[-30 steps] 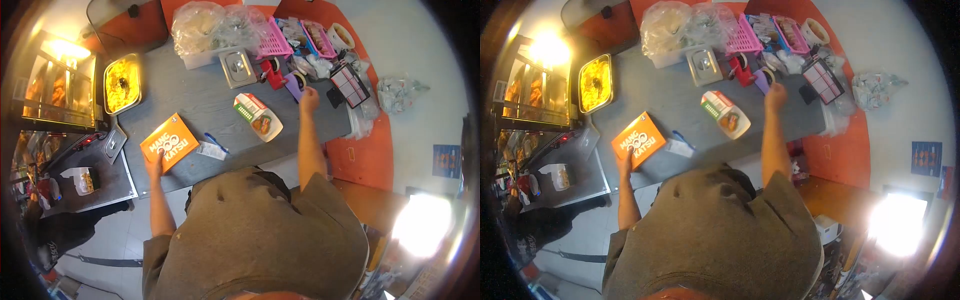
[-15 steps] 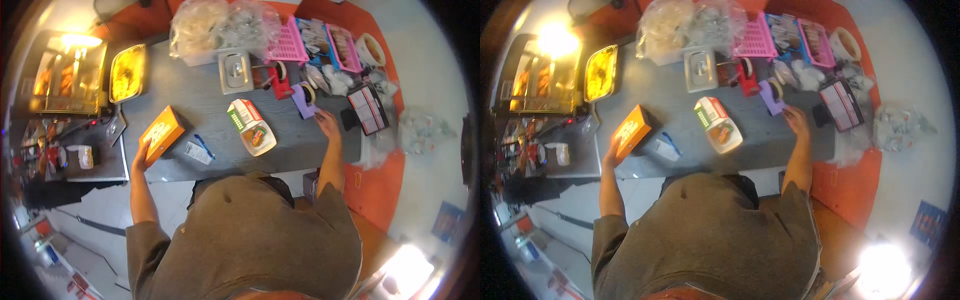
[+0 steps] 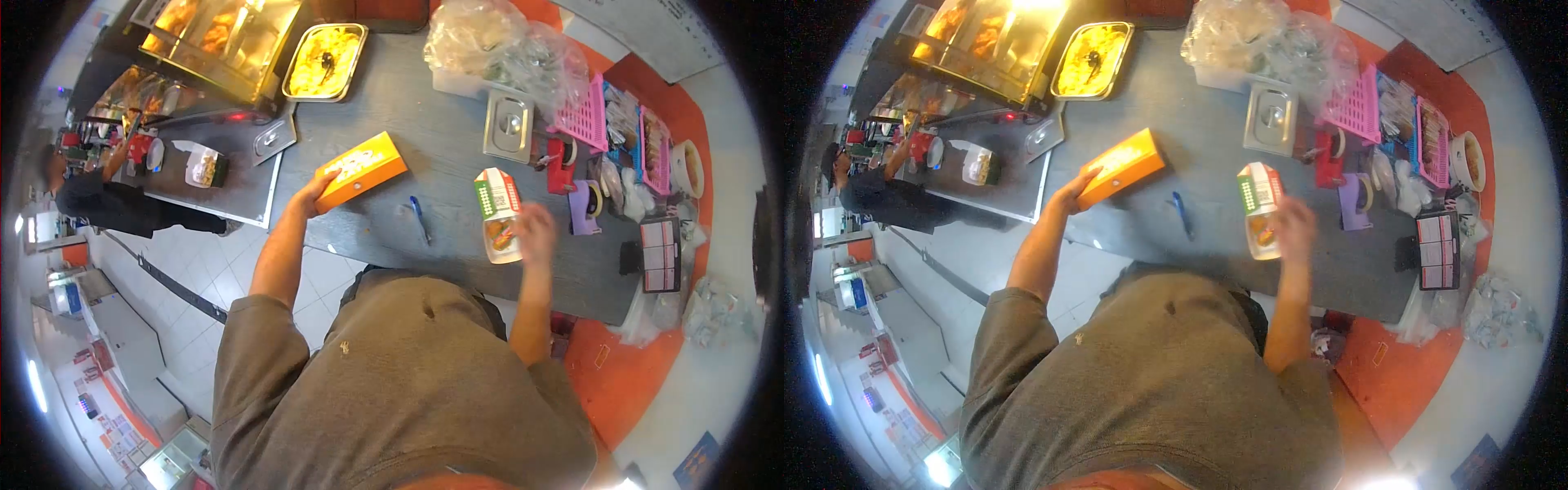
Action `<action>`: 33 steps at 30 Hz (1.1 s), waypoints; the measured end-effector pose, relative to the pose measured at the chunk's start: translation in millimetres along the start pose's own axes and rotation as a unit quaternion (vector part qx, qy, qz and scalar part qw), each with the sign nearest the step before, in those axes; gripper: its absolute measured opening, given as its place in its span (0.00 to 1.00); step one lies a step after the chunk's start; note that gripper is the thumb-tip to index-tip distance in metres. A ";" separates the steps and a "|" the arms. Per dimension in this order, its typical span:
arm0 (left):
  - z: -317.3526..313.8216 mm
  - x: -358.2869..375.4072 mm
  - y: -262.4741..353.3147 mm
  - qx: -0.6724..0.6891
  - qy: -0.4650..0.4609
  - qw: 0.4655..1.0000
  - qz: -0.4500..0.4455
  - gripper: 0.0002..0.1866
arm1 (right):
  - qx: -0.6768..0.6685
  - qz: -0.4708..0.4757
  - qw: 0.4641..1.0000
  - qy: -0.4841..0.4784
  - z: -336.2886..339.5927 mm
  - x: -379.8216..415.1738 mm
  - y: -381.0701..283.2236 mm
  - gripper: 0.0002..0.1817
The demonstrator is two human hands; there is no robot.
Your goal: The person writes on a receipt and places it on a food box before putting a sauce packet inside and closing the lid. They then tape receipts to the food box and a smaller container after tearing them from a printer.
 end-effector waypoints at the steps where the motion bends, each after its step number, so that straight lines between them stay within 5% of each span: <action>1: 4.7 -3.8 -2.5 0.002 0.012 1.000 0.003 0.27 | 0.016 -0.093 0.995 -0.043 -66.8 -3.7 29.3 0.05; 3: 4.7 -7.2 -2.6 0.002 0.006 1.000 0.014 0.27 | 0.196 -0.102 0.948 -0.228 -178.0 -19.8 78.7 0.06; 4: 6.8 -10.9 -4.1 0.004 0.004 1.000 0.011 0.27 | 0.135 -0.129 0.944 -0.273 -206.7 -27.2 125.3 0.10; 9: 9.3 -4.5 3.3 0.015 0.020 0.999 -0.021 0.27 | 0.332 -0.105 0.937 -0.037 -219.2 -46.1 222.0 0.18; 13: 25.7 -12.3 5.3 -0.007 -0.022 1.000 0.010 0.27 | 0.271 -0.042 0.958 -0.079 -231.5 -51.4 227.4 0.19; 16: 20.5 12.1 25.5 -0.033 -0.095 0.994 0.045 0.26 | 0.378 0.026 0.918 -0.116 -254.2 -62.4 213.3 0.18; 18: 21.5 19.8 21.8 -0.050 -0.146 0.986 0.065 0.27 | 0.509 0.431 0.715 -0.209 -296.7 -34.4 174.7 0.14; 20: 30.5 23.3 20.9 -0.073 -0.233 0.966 0.087 0.29 | 0.607 0.376 0.663 -0.225 -276.9 -52.2 194.3 0.10; 22: 37.0 28.1 14.2 0.025 -0.262 0.962 0.070 0.27 | 0.646 0.129 0.752 -0.038 -200.3 -111.4 198.3 0.12; 24: 47.1 27.0 34.3 -0.022 -0.121 0.982 -0.143 0.34 | 0.565 0.157 0.807 0.073 -164.1 -124.7 160.7 0.14; 26: 68.4 31.2 39.9 -0.170 0.053 0.951 -0.252 0.43 | 0.510 0.144 0.829 0.177 -121.0 -150.6 137.2 0.20; 29: 75.9 27.2 24.3 -0.216 0.104 0.890 -0.388 0.49 | 0.488 0.129 0.819 0.271 -89.0 -207.5 112.3 0.27; 33: 45.9 60.8 27.9 -0.288 0.175 0.891 -0.303 0.52 | 0.526 0.061 0.785 0.322 -78.5 -262.2 99.3 0.30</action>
Point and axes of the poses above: each hand's wrist, its own x-axis away from the middle knuckle, its own z-axis out of the back of the hand, y = z × x, the point moved 9 cm from there along -x, towards the middle knuckle, and after that the axes turned 7 degrees about -y, right-handed, at the moved point
